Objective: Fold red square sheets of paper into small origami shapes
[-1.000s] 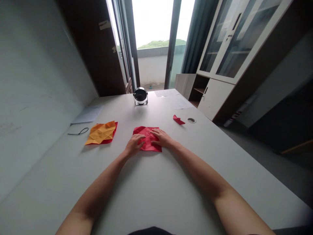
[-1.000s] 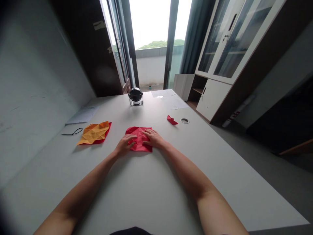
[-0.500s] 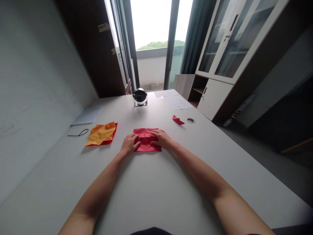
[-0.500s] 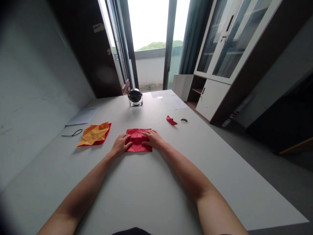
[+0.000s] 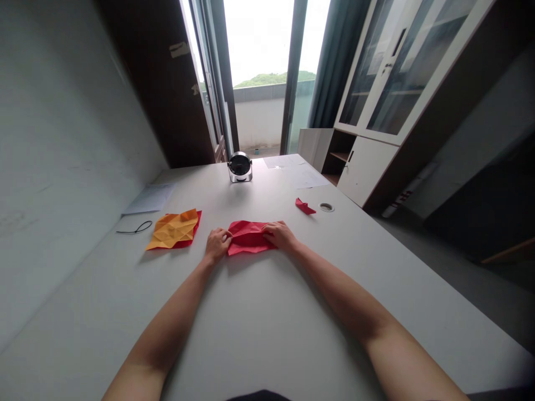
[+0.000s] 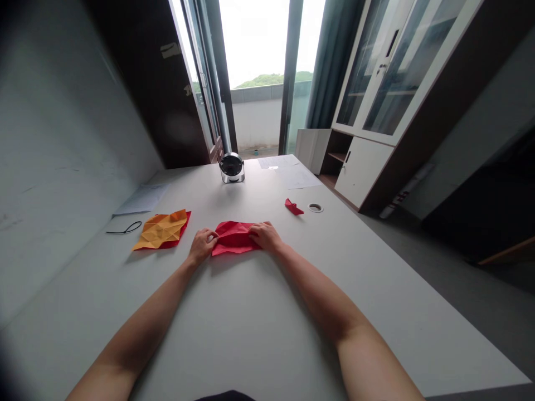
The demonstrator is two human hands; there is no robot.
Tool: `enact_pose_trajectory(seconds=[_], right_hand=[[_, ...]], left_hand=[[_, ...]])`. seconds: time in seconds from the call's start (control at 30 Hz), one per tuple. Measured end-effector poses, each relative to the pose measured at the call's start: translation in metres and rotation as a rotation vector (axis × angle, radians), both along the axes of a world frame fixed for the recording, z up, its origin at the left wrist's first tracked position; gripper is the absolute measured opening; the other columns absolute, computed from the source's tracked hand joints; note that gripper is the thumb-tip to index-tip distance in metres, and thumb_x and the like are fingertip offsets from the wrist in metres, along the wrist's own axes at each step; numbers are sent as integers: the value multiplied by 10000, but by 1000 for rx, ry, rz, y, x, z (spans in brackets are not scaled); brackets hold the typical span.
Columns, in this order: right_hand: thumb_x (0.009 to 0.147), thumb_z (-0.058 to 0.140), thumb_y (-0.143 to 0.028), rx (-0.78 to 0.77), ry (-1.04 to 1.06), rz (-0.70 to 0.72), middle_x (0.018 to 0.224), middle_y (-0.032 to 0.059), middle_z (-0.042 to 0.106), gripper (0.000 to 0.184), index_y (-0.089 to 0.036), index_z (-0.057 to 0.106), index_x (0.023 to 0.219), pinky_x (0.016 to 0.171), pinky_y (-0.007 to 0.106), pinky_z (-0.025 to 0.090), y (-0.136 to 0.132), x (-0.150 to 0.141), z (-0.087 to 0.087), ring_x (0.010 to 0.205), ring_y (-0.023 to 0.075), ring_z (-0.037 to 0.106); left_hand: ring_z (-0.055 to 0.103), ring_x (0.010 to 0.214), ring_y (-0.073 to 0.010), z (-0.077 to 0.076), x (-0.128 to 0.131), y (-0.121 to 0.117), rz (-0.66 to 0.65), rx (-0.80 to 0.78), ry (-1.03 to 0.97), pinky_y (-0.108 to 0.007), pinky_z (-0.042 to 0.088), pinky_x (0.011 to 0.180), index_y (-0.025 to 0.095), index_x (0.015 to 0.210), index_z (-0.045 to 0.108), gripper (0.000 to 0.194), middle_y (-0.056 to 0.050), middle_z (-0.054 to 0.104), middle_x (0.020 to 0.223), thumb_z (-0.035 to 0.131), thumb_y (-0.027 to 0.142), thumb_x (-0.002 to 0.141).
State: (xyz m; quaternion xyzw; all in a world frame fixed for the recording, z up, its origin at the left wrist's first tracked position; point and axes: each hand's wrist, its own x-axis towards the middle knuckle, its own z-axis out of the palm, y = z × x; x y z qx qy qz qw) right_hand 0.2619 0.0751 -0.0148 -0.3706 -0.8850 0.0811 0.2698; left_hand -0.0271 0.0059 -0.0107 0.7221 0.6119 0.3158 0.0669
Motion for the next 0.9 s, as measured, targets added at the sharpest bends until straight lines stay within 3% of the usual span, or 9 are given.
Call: enact_pose_trajectory(seconds=[0.23,0.37,0.47,0.7,0.8,0.9], right_hand=[[912,532,-293,-12,174,11,849,36,735,207,-223,724,879,924,351,445,-3,-6,4,795,188,650],[907,536,-350,-121,336,-54,808,28,715,218,-220,709,883,735,295,480,-9,-10,8,734,181,627],[887,547,-388,-211,447,-105,739,8,688,229,-213,691,853,655,272,467,-11,-10,10,664,162,596],[865,548,-409,-319,529,-88,706,-8,651,245,-196,655,810,592,262,462,-8,-14,8,648,160,580],[864,554,-372,-331,495,-93,739,-6,671,201,-209,671,865,615,274,480,-7,-14,4,674,172,607],[859,578,-316,-264,392,-147,821,-3,703,260,-260,669,1096,690,298,493,-7,-13,0,729,188,633]], left_hand=[[585,1069,-253,6,3,-3,-74,-13,-164,-406,466,945,229,1071,667,245,-66,675,1115,600,314,851],[622,971,-234,3,-1,-1,-98,-117,-278,-387,492,895,219,1039,663,245,-50,689,1030,626,324,821],[639,895,-213,0,-4,1,-139,-157,-449,-365,509,857,195,966,650,203,-39,692,919,585,342,842],[674,819,-201,1,3,4,-214,-190,-884,-338,547,764,171,1009,546,282,-60,701,926,545,416,871],[675,788,-198,0,4,4,-125,-181,-813,-329,547,734,188,1007,529,266,-45,693,875,528,424,883],[655,776,-201,1,3,0,43,-115,-551,-340,529,739,209,995,545,216,-35,669,846,535,396,887]])
